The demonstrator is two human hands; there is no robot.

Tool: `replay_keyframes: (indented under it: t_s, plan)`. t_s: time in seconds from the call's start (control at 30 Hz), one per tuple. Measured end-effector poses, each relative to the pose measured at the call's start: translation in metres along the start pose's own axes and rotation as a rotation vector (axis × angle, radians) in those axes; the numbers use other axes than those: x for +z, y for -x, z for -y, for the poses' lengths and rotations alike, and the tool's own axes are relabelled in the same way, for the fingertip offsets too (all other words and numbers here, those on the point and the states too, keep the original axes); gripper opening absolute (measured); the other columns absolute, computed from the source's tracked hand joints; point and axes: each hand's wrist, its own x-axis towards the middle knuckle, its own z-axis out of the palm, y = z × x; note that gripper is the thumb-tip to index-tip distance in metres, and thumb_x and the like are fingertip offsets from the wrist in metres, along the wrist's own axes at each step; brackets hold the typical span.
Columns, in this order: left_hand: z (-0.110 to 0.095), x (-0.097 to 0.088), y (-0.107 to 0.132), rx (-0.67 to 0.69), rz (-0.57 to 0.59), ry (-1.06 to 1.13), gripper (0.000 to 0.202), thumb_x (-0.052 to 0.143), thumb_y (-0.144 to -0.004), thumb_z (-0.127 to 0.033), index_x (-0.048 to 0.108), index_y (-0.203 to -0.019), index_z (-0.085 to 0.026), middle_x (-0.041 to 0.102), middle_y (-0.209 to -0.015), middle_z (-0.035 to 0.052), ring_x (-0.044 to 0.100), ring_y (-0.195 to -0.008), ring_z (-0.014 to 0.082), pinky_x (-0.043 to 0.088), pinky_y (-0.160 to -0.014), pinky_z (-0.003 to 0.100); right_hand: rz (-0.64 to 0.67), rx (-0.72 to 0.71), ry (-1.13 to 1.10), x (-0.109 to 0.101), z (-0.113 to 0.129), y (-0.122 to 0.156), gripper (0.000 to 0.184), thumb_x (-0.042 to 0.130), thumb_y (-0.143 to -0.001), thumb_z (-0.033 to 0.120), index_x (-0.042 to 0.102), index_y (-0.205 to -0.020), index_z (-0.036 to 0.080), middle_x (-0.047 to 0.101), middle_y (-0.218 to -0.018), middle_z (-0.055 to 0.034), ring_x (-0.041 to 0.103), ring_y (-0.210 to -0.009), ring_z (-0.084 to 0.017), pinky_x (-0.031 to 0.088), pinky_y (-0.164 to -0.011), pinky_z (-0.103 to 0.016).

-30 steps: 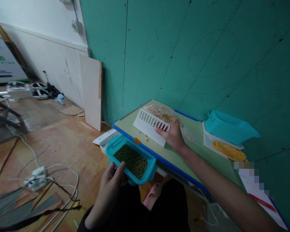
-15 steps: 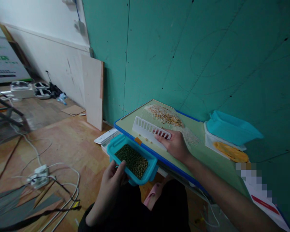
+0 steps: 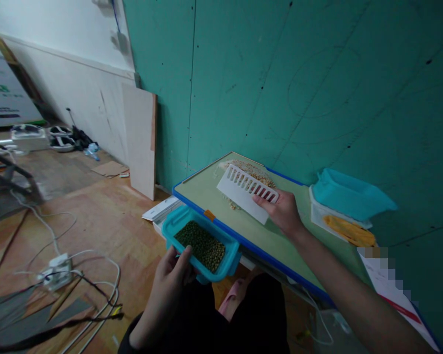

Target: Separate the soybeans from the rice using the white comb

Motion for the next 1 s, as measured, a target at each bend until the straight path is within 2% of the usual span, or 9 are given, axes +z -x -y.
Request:
replay_keyframes:
  t_s: [0.17, 0.33, 0.57, 0.73, 0.83, 1.0]
  plan:
    - [0.006, -0.004, -0.003, 0.006, 0.004, 0.015, 0.036, 0.079, -0.073, -0.052, 0.062, -0.08, -0.02, 0.055, -0.055, -0.0074, 0.048, -0.047, 0.0089, 0.04, -0.044, 0.02, 0.024, 0.044, 0.008, 0.003, -0.015, -0.004, 0.03, 0.079, -0.07, 0.04, 0.077, -0.08, 0.012, 0.074, -0.072, -0.0078, 0.066, -0.064, -0.022, 0.05, -0.059, -0.03]
    - [0.01, -0.006, -0.005, 0.004, -0.005, 0.007, 0.036, 0.078, -0.074, -0.052, 0.064, -0.083, -0.02, 0.06, -0.058, -0.0053, 0.053, -0.051, 0.0112, 0.043, -0.047, 0.021, 0.068, 0.053, 0.006, 0.006, -0.016, -0.004, 0.029, 0.078, -0.071, 0.037, 0.078, -0.085, 0.012, 0.076, -0.08, -0.009, 0.068, -0.067, -0.022, 0.053, -0.065, -0.032]
    - [0.007, -0.003, -0.004, 0.013, -0.01, 0.016, 0.038, 0.079, -0.072, -0.053, 0.062, -0.081, -0.02, 0.056, -0.054, -0.0069, 0.049, -0.047, 0.0095, 0.04, -0.044, 0.02, 0.129, 0.049, -0.041, 0.009, -0.005, -0.001, 0.025, 0.075, -0.073, 0.034, 0.078, -0.087, 0.014, 0.077, -0.078, -0.0072, 0.07, -0.071, -0.023, 0.052, -0.065, -0.031]
    - [0.001, 0.002, -0.002, -0.003, -0.019, 0.026, 0.04, 0.08, -0.07, -0.053, 0.065, -0.084, -0.019, 0.058, -0.057, -0.006, 0.053, -0.049, 0.0105, 0.045, -0.046, 0.021, 0.138, 0.059, -0.015, 0.01, 0.003, 0.006, 0.028, 0.074, -0.075, 0.038, 0.078, -0.085, 0.012, 0.076, -0.077, -0.0075, 0.067, -0.068, -0.022, 0.05, -0.062, -0.03]
    - [-0.002, 0.005, 0.001, 0.001, -0.028, 0.038, 0.041, 0.082, -0.068, -0.054, 0.062, -0.078, -0.02, 0.055, -0.054, -0.007, 0.052, -0.048, 0.0104, 0.044, -0.045, 0.021, 0.149, 0.055, -0.022, 0.012, 0.008, 0.01, 0.029, 0.073, -0.076, 0.038, 0.078, -0.085, 0.011, 0.075, -0.075, -0.0069, 0.066, -0.066, -0.021, 0.048, -0.06, -0.029]
    - [-0.004, 0.007, 0.009, -0.005, -0.082, 0.057, 0.043, 0.083, -0.064, -0.054, 0.062, -0.079, -0.02, 0.055, -0.053, -0.0078, 0.052, -0.046, 0.0107, 0.046, -0.045, 0.022, 0.196, 0.034, -0.029, 0.016, 0.016, 0.017, 0.026, 0.072, -0.078, 0.037, 0.078, -0.086, 0.012, 0.074, -0.073, -0.0051, 0.065, -0.065, -0.019, 0.047, -0.058, -0.027]
